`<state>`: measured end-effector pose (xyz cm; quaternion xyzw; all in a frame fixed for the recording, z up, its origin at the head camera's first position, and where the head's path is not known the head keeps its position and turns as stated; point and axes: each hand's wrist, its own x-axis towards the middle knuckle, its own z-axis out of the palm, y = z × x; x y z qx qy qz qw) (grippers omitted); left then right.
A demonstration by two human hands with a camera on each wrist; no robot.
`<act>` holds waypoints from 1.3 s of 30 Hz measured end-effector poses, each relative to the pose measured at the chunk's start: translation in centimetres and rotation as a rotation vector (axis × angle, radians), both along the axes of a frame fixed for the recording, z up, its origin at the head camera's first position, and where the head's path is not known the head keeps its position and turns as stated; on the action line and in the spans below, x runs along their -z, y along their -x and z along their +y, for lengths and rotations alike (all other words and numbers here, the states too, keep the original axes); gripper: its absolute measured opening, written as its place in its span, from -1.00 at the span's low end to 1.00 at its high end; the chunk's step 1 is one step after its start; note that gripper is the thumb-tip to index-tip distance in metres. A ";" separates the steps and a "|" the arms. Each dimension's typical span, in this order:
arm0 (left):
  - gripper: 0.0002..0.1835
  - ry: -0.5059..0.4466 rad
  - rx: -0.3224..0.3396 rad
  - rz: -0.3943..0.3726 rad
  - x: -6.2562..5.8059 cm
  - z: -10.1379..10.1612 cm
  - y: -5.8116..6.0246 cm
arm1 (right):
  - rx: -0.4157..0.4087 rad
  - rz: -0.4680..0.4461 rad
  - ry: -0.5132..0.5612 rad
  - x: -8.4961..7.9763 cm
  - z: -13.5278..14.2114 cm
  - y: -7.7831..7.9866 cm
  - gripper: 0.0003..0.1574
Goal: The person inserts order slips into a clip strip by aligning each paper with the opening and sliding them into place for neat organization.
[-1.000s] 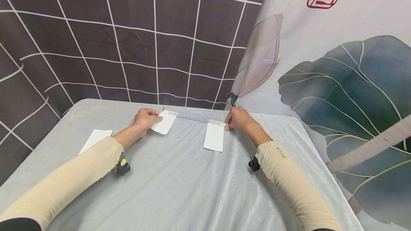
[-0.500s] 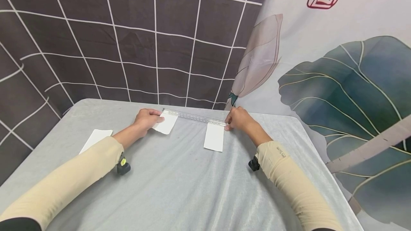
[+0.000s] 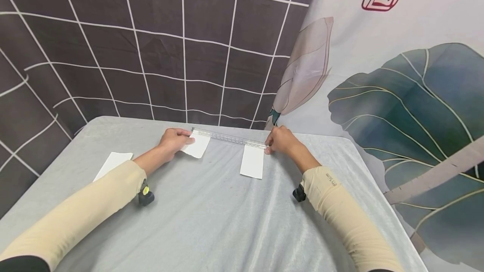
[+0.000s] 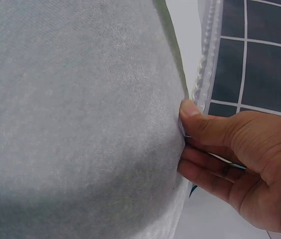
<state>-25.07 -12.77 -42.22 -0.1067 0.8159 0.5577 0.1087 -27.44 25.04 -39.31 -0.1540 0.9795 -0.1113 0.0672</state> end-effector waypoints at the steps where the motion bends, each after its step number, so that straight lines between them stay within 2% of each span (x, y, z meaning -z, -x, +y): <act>1: -0.51 0.000 0.001 -0.002 0.0 0.0 0.0 | -0.001 0.000 0.001 0.0 0.0 0.0 -0.62; 3: -0.50 0.002 0.004 -0.006 -0.1 -0.1 0.0 | -0.022 0.012 0.017 0.4 0.5 0.5 -0.62; 9: -0.50 -0.016 0.012 -0.010 -0.2 0.0 0.0 | -0.030 0.013 0.017 0.3 0.5 0.4 -0.61; 10: -0.50 -0.022 0.013 -0.010 -0.2 0.0 0.0 | -0.011 0.001 0.002 -0.3 0.1 -0.1 -0.62; 19: -0.50 -0.045 0.024 -0.007 0.0 0.0 0.0 | -0.015 0.009 -0.011 0.0 0.1 0.1 -0.60; 24: -0.51 -0.040 0.033 -0.007 0.1 0.2 0.0 | -0.019 0.002 0.001 -0.3 0.1 0.0 -0.62; 26: -0.50 -0.046 0.034 -0.008 0.0 0.2 0.0 | -0.038 0.012 0.019 0.1 0.6 0.4 -0.62; 34: -0.48 -0.097 0.048 -0.005 -0.1 0.5 -0.1 | -0.015 0.004 -0.008 -0.1 0.1 0.1 -0.62; 39: -0.47 -0.086 0.060 -0.020 -0.2 0.6 -0.4 | -0.006 0.006 -0.015 -0.2 -0.1 -0.2 -0.59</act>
